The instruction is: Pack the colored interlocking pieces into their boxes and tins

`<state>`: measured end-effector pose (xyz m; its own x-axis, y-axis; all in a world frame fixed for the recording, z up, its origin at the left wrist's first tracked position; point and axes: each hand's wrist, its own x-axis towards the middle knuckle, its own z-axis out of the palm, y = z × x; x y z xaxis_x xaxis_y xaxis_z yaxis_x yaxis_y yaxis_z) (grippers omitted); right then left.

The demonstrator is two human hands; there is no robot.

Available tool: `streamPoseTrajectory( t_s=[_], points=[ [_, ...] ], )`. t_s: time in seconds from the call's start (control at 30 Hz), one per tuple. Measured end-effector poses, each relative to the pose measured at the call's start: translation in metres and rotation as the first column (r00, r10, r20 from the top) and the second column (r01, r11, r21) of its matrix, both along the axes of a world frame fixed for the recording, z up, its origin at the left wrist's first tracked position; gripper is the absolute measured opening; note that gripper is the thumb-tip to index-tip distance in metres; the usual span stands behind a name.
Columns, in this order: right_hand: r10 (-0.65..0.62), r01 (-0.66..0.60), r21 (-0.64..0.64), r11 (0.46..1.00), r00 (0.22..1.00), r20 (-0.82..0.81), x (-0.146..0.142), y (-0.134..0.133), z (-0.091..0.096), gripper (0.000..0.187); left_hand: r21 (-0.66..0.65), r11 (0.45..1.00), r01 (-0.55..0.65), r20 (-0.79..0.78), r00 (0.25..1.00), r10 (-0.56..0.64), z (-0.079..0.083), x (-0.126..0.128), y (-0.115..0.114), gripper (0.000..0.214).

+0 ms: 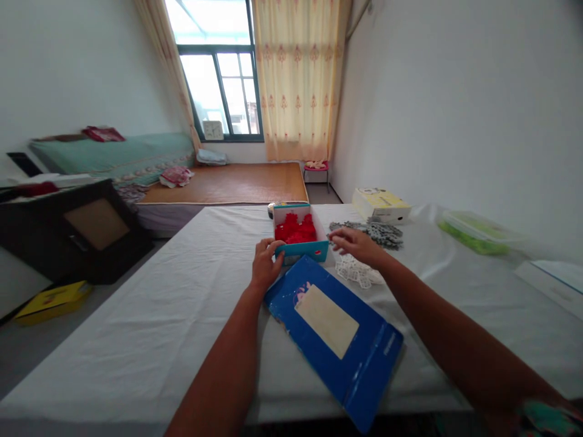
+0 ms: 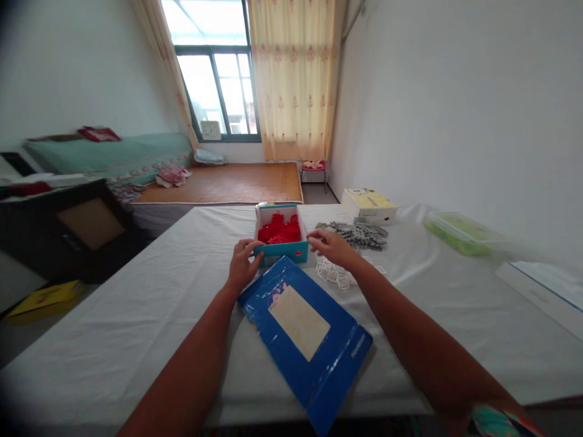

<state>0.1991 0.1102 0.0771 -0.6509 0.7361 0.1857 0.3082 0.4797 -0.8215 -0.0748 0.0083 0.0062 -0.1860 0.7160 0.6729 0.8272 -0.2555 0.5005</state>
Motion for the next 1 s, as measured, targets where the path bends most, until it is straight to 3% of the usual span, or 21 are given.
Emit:
streamPoseTrajectory(
  t_s=[0.13,0.23,0.33,0.4,0.5,0.57,0.63,0.77,0.9,1.0],
  points=[
    [0.094,-0.137,0.101,0.985,0.933,0.347,0.047,-0.049,-0.029,0.042,-0.004,1.0,-0.012,0.008,1.0,0.012,0.0,0.001,0.0,0.023],
    [0.059,-0.111,0.108,0.988,0.917,0.395,0.055,-0.072,-0.043,0.048,-0.008,1.0,-0.009,0.022,1.0,0.01,-0.002,0.001,0.001,0.023],
    [0.084,-0.082,-0.02,0.996,0.923,0.374,0.053,-0.082,-0.046,0.06,-0.013,1.0,-0.004,0.047,0.999,0.004,-0.003,0.002,0.0,0.023],
    [0.162,-0.114,-0.165,0.98,0.933,0.32,0.056,-0.085,-0.042,0.069,-0.015,1.0,0.007,0.071,0.997,-0.006,-0.002,0.002,-0.001,0.022],
    [0.268,-0.207,-0.337,0.918,0.952,0.146,0.068,-0.085,-0.026,0.068,0.006,1.0,0.029,0.146,0.989,-0.03,0.0,0.002,-0.002,0.026],
    [0.254,-0.225,-0.397,0.89,0.967,0.02,0.075,-0.079,-0.011,0.065,0.058,0.998,0.01,0.216,0.976,-0.023,0.001,-0.001,0.001,0.031],
    [0.135,-0.156,-0.422,0.893,0.988,-0.078,0.074,-0.065,0.006,0.066,0.105,0.994,-0.034,0.289,0.957,0.003,-0.001,-0.006,0.005,0.037],
    [-0.151,0.076,-0.389,0.918,0.974,-0.168,0.036,-0.013,0.031,0.063,0.062,0.997,-0.042,0.44,0.898,0.011,-0.01,-0.013,0.011,0.047],
    [-0.177,0.093,-0.363,0.927,0.962,-0.206,-0.036,0.037,0.036,0.057,0.015,1.0,0.0,0.508,0.861,-0.007,-0.015,-0.012,0.013,0.051],
    [-0.21,0.148,-0.346,0.927,0.966,-0.149,-0.084,0.057,0.031,0.049,0.019,1.0,0.0,0.543,0.84,-0.01,-0.014,-0.011,0.011,0.051]
  ],
)
